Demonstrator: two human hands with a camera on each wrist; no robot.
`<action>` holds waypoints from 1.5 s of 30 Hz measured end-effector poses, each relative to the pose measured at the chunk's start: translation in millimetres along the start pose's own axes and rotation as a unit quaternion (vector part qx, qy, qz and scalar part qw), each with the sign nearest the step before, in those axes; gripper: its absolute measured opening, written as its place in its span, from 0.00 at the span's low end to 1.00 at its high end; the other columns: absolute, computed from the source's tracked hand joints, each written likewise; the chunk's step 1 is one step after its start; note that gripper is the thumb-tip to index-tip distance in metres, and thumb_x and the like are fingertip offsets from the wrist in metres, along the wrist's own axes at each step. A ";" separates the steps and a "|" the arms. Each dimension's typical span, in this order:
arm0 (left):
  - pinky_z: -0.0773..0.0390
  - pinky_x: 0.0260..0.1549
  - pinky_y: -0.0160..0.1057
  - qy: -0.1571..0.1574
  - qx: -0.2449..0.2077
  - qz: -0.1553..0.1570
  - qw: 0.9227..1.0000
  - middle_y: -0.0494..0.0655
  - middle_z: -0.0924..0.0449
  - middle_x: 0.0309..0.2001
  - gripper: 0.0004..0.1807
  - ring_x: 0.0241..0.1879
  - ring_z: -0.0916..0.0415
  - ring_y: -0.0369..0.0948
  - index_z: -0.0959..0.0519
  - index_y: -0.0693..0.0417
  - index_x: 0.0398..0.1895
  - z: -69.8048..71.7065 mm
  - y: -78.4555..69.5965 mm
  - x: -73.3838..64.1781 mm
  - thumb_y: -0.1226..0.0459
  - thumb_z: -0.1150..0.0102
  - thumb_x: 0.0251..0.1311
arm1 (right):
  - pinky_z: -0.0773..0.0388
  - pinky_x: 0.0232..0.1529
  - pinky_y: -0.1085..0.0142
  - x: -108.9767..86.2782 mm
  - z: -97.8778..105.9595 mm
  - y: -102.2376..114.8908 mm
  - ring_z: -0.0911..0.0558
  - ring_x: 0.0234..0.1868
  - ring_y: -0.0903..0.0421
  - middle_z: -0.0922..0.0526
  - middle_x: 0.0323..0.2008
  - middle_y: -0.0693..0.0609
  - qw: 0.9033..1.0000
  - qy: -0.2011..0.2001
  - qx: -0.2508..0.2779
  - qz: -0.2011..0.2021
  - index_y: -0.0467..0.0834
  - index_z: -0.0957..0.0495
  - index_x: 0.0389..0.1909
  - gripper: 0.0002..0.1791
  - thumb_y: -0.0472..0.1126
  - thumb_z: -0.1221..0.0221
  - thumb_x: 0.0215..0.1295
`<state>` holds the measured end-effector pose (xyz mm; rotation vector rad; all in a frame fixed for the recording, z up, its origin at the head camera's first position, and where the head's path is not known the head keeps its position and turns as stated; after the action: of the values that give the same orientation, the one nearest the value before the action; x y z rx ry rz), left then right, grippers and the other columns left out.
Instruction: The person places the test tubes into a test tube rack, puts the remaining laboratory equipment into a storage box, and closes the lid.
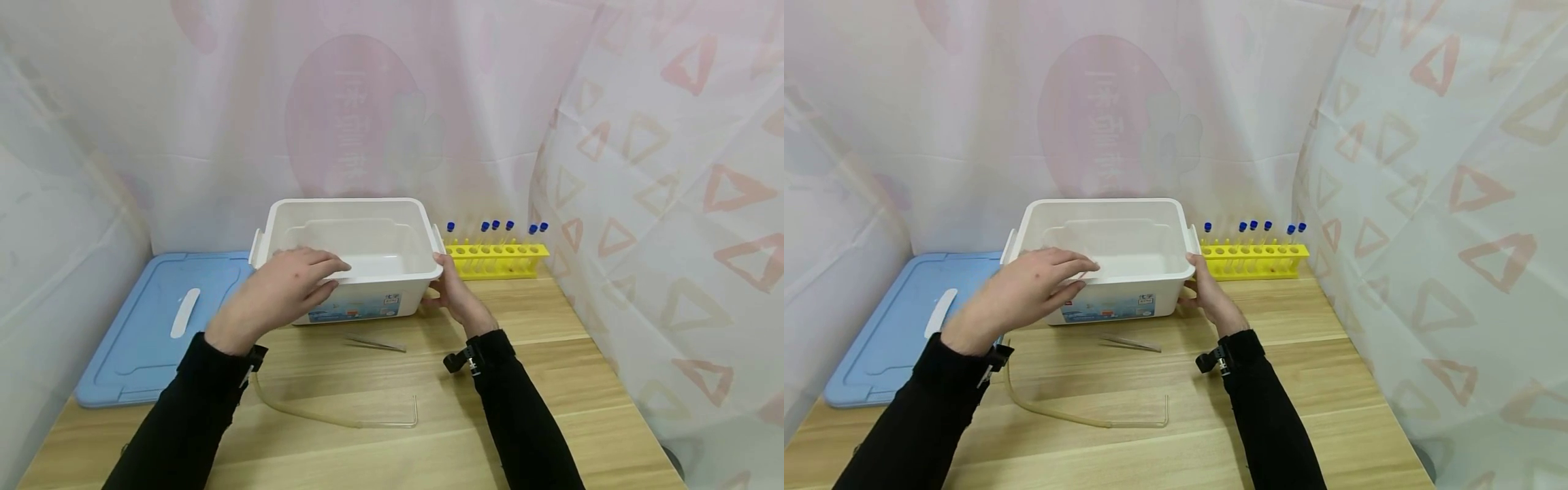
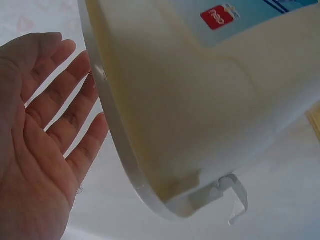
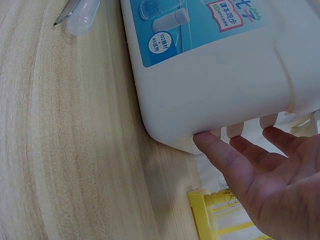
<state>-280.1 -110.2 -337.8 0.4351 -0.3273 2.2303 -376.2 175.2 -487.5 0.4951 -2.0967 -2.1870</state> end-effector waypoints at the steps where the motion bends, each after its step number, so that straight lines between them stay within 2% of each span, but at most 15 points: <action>1: 0.09 0.66 0.58 -0.004 0.001 0.000 1.000 0.50 0.06 0.63 0.18 0.62 0.07 0.52 0.11 0.54 0.70 -0.8 -1.9 -0.4 0.66 0.28 0.82 | 0.29 0.80 0.16 0.0 0.1 -0.1 0.37 0.93 0.29 0.41 0.93 0.36 1.000 -0.001 0.000 0.000 0.60 0.53 0.98 0.47 0.73 0.66 0.85; 9: 0.09 0.67 0.58 -0.036 -0.009 -0.012 0.999 0.47 0.06 0.62 0.17 0.63 0.08 0.51 0.10 0.53 0.68 -11.7 -17.7 -4.6 0.68 0.26 0.80 | 0.30 0.80 0.15 1.7 -0.4 -0.2 0.38 0.94 0.28 0.43 0.94 0.35 1.000 0.000 -0.001 0.000 0.59 0.54 0.99 0.48 0.73 0.66 0.85; 14: 0.09 0.67 0.57 -0.043 -0.005 -0.022 0.999 0.45 0.06 0.62 0.18 0.64 0.09 0.49 0.10 0.51 0.66 -21.9 -26.1 -5.3 0.65 0.22 0.77 | 0.31 0.81 0.15 2.3 -0.8 -0.8 0.37 0.93 0.28 0.43 0.94 0.35 1.000 -0.003 -0.001 -0.002 0.59 0.54 0.99 0.48 0.73 0.67 0.84; 18: 0.11 0.73 0.61 -0.046 0.002 -0.033 0.998 0.45 0.07 0.62 0.19 0.65 0.10 0.48 0.09 0.51 0.65 -27.6 -33.3 -4.9 0.65 0.19 0.74 | 0.30 0.80 0.15 3.2 0.3 -1.9 0.37 0.93 0.28 0.43 0.94 0.35 1.000 -0.003 -0.001 0.000 0.59 0.54 0.99 0.49 0.73 0.67 0.84; 23: 0.18 0.80 0.66 -0.048 0.004 -0.053 0.997 0.43 0.07 0.63 0.17 0.66 0.10 0.48 0.09 0.49 0.64 -34.1 -43.5 -3.7 0.67 0.23 0.76 | 0.30 0.80 0.15 3.6 0.9 -2.2 0.38 0.93 0.27 0.44 0.94 0.34 1.000 0.002 -0.006 0.006 0.58 0.53 0.99 0.48 0.72 0.67 0.84; 31: 0.12 0.74 0.50 -0.049 -0.001 -0.098 0.994 0.40 0.06 0.60 0.13 0.65 0.10 0.45 0.08 0.49 0.61 -49.5 -58.5 -0.6 0.65 0.23 0.77 | 0.31 0.81 0.15 3.1 0.5 -0.8 0.39 0.94 0.27 0.44 0.94 0.33 1.000 0.004 -0.005 0.005 0.58 0.54 0.99 0.49 0.73 0.66 0.84; 39: 0.12 0.73 0.48 -0.029 -0.002 -0.104 0.994 0.39 0.06 0.59 0.13 0.63 0.09 0.43 0.08 0.45 0.61 -64.8 -69.2 1.4 0.65 0.24 0.78 | 0.30 0.80 0.16 2.2 1.5 -0.9 0.37 0.93 0.28 0.42 0.93 0.34 1.000 -0.002 -0.003 0.002 0.58 0.52 0.98 0.48 0.73 0.66 0.84; 42: 0.11 0.71 0.47 -0.001 -0.002 -0.096 0.995 0.40 0.05 0.59 0.14 0.62 0.08 0.43 0.08 0.47 0.62 -75.6 -70.9 1.8 0.64 0.24 0.78 | 0.30 0.80 0.16 2.0 1.0 -0.5 0.37 0.93 0.28 0.42 0.93 0.33 1.000 -0.001 -0.003 0.002 0.57 0.52 0.98 0.49 0.73 0.66 0.84; 45: 0.10 0.70 0.48 0.042 -0.005 -0.084 0.996 0.42 0.05 0.61 0.15 0.63 0.08 0.43 0.08 0.48 0.64 -89.4 -70.6 1.7 0.64 0.24 0.79 | 0.30 0.80 0.15 2.0 0.0 0.1 0.37 0.93 0.28 0.43 0.93 0.33 1.000 0.001 -0.003 0.002 0.56 0.53 0.99 0.49 0.73 0.67 0.84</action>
<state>-244.5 -31.3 -411.9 0.3497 -0.2490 2.0759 -378.1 174.6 -487.7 0.4922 -2.0867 -2.1889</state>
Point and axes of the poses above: each hand's wrist, its own x-axis towards the middle knuckle, its own z-axis out of the back of the hand, y = z × x, the point moved 8 cm from there along x, towards the middle knuckle
